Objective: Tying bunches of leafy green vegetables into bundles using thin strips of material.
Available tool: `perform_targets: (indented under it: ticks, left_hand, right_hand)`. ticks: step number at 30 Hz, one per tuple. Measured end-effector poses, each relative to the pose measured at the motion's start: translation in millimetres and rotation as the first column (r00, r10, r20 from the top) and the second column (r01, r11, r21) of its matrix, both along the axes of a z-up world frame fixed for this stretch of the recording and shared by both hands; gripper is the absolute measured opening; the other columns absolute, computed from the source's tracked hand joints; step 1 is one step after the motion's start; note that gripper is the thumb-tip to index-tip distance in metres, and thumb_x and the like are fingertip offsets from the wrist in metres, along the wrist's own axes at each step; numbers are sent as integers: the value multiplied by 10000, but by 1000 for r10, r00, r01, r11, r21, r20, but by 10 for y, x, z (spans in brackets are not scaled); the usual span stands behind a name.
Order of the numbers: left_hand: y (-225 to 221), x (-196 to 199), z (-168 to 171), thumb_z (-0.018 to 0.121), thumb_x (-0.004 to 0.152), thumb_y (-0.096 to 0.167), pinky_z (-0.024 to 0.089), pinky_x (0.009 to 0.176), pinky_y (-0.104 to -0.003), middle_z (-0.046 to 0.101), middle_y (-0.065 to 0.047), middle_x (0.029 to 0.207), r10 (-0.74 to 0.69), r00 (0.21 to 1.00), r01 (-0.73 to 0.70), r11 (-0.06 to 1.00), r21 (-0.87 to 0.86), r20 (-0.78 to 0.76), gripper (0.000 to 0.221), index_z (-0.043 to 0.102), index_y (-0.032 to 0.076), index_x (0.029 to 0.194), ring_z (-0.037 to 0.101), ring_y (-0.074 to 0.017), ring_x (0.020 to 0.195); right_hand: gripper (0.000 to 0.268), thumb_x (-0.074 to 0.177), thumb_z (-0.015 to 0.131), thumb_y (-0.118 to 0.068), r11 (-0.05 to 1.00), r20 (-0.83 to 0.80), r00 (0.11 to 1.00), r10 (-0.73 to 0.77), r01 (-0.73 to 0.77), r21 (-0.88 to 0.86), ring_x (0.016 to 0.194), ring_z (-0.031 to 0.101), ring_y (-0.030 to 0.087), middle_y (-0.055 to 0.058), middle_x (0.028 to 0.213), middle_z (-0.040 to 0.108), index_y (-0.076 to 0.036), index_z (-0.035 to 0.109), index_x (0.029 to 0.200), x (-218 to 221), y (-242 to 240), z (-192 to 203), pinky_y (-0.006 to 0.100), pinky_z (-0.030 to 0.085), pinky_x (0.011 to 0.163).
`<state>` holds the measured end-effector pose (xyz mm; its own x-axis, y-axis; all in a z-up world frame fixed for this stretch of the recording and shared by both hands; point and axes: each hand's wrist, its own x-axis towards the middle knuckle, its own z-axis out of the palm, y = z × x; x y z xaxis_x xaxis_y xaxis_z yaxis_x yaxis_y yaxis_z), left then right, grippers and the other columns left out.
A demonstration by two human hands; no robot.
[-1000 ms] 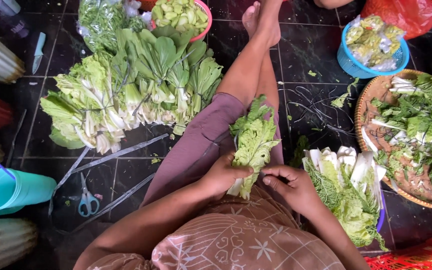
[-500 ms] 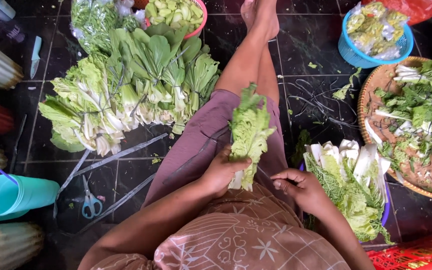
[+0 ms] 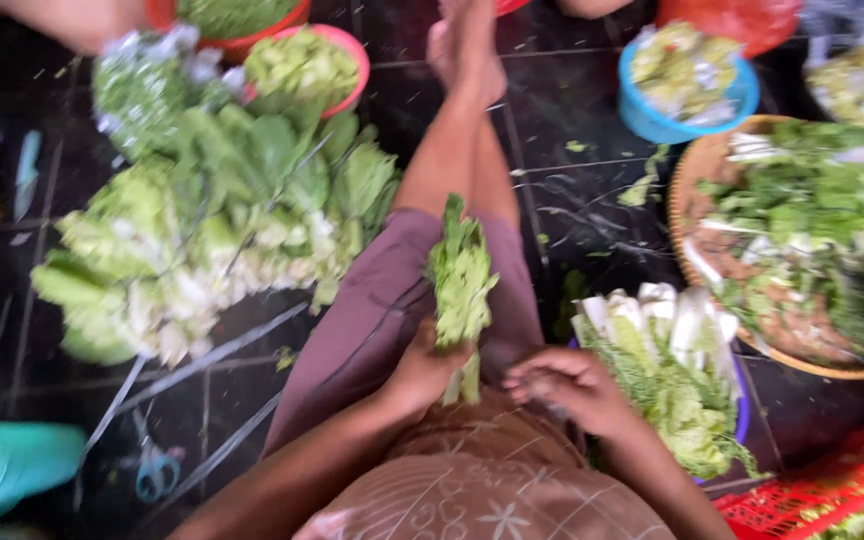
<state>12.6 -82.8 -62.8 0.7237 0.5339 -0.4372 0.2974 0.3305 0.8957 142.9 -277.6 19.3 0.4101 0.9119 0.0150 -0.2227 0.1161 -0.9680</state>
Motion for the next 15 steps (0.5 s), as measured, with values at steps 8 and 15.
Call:
perform_targets:
  ticks: [8,15]
  left_hand:
    - [5,-49,181,675,944,254,349,1157,-463,356,-360,1487,-18,995,39,974,-222,100,824,239,-98,1549,425,-416,1365]
    - [-21,-22,231,675,973,207,531,826,-470,592,-242,1192,-215,965,142,908,394,148,500,372,-18,1301,645,-388,1059]
  right_hand:
    - [244,856,656,118,990,558,829,31,-101,95,848,753,292,157,908,748,24,759,1058,-201,598,572,425,599,755]
    - [101,838,798,-9,998,619,783,-63,30,63,809,736,246,92,861,747,-26,773,934,-127,798,311,394,584,774]
